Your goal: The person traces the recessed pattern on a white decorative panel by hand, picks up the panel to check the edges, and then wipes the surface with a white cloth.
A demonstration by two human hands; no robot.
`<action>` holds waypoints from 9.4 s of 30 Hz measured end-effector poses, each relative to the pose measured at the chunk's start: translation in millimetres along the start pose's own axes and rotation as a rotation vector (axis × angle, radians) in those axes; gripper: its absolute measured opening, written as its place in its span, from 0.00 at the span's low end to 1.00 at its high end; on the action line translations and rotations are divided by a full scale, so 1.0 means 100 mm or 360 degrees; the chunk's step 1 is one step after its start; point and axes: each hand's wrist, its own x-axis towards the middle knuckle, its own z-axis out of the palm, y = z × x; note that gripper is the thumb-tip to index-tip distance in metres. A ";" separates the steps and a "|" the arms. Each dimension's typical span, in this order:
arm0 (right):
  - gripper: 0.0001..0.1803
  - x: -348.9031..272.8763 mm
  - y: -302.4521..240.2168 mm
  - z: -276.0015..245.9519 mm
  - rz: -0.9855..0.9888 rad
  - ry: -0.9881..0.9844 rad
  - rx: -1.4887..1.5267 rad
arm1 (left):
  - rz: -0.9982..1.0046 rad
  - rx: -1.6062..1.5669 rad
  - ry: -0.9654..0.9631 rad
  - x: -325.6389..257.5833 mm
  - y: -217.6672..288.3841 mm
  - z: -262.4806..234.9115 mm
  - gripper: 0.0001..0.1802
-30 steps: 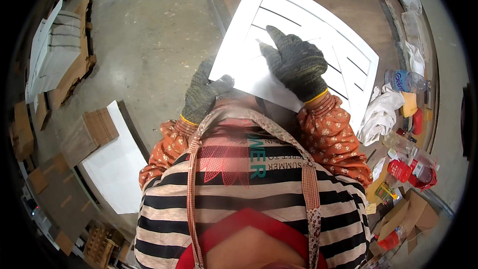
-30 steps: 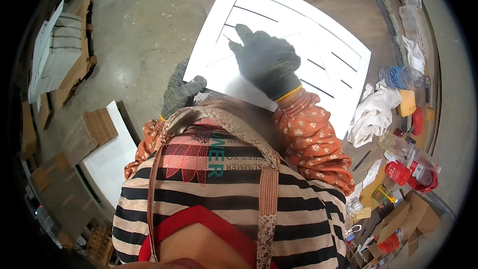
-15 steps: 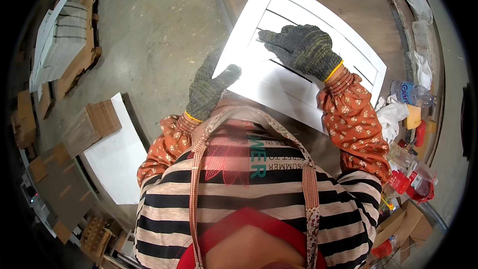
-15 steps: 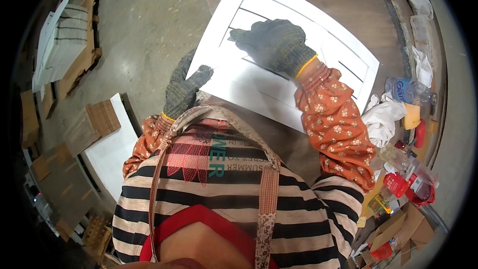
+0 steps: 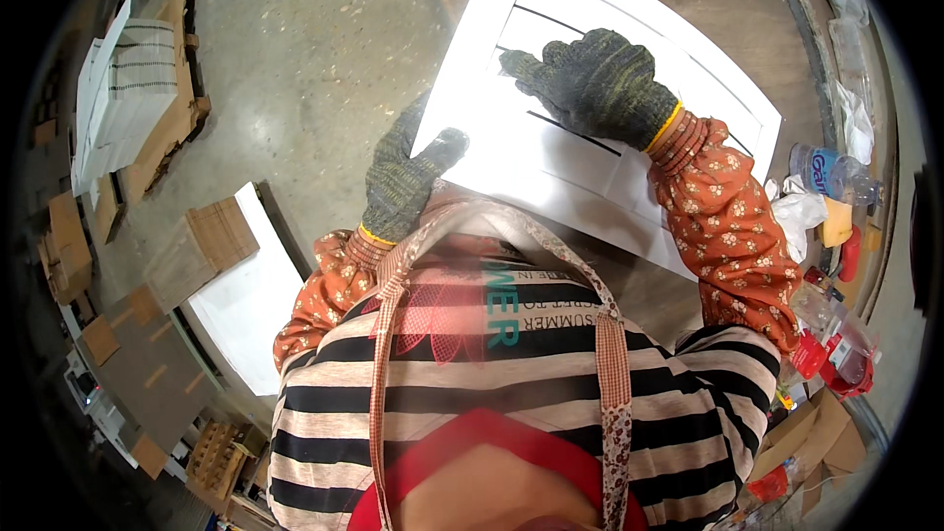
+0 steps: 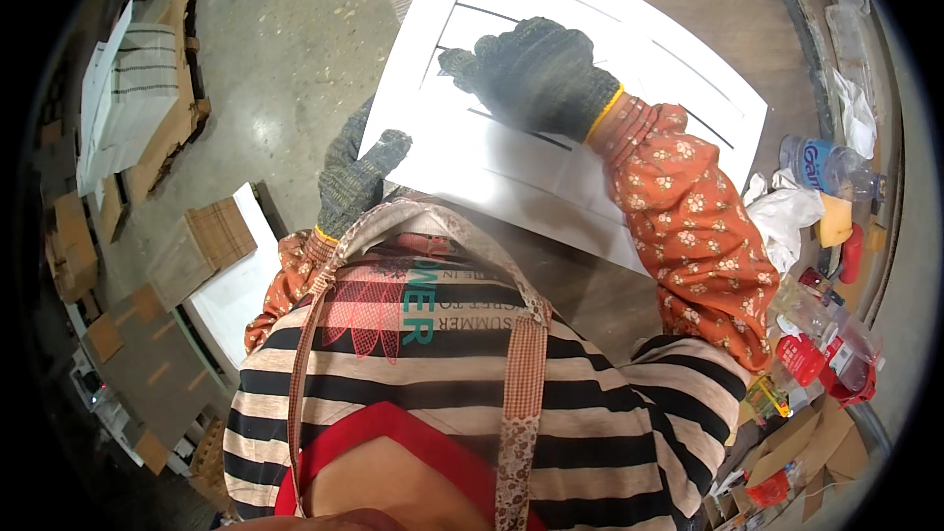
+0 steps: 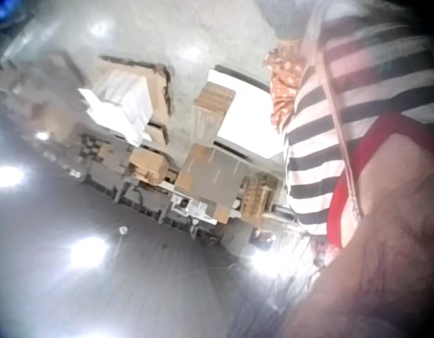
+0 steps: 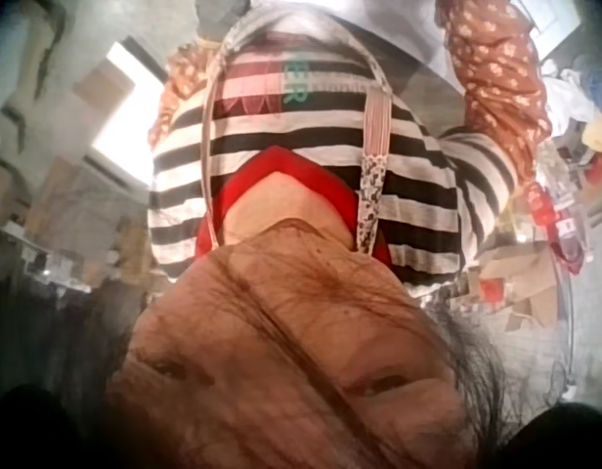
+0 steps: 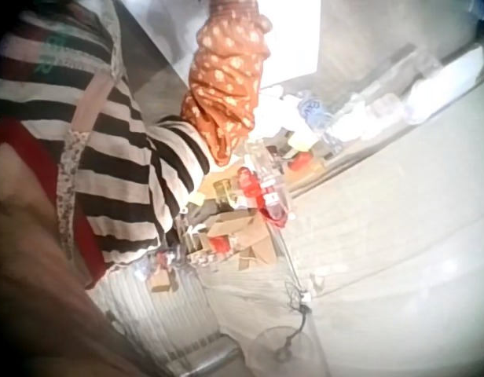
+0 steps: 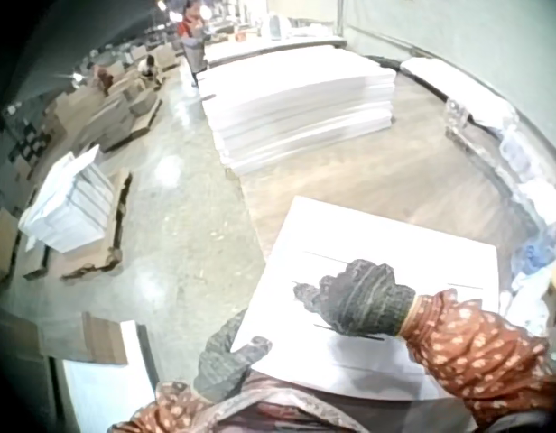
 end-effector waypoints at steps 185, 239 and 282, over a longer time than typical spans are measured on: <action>0.18 -0.10 0.39 0.38 0.0121 0.0100 0.0852 | 0.0855 0.1948 0.0048 0.44 0.31 0.44 0.27; 0.24 -0.22 -0.90 0.24 0.1174 0.0038 0.0181 | 0.0518 0.1355 0.0094 0.50 0.31 0.28 0.24; 0.21 -1.95 -1.66 0.51 0.1568 0.0771 0.0134 | 0.0582 0.1306 -0.0150 0.57 0.21 0.30 0.18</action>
